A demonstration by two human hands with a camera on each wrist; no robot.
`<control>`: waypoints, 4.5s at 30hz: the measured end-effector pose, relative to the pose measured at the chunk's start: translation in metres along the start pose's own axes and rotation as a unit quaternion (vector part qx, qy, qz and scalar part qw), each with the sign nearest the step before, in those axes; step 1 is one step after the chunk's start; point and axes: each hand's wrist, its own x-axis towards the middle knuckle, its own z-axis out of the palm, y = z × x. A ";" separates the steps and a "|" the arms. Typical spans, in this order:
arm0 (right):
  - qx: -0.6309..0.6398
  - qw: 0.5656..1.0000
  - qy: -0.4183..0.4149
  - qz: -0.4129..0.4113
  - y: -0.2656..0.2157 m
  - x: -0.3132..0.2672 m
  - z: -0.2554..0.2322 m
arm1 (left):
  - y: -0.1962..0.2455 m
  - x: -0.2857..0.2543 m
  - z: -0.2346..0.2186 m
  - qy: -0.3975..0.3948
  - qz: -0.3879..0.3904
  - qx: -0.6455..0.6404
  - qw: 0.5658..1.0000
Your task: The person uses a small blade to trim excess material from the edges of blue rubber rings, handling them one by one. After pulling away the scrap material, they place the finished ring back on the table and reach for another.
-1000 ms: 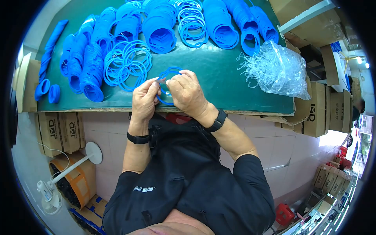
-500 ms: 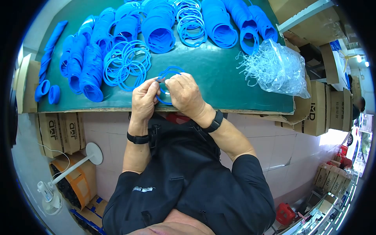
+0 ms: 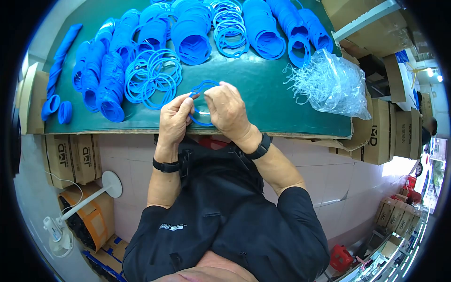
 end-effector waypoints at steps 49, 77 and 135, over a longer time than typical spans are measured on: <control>-0.101 0.993 -0.041 -0.034 -0.001 0.004 0.003 | -0.004 -0.003 0.005 -0.032 0.138 0.188 0.972; -0.047 0.997 -0.060 -0.025 0.005 0.001 -0.002 | -0.001 -0.008 0.003 -0.054 0.130 0.155 0.978; -0.018 0.994 -0.107 -0.022 0.004 -0.002 -0.018 | -0.003 -0.008 0.008 -0.027 0.105 0.165 0.980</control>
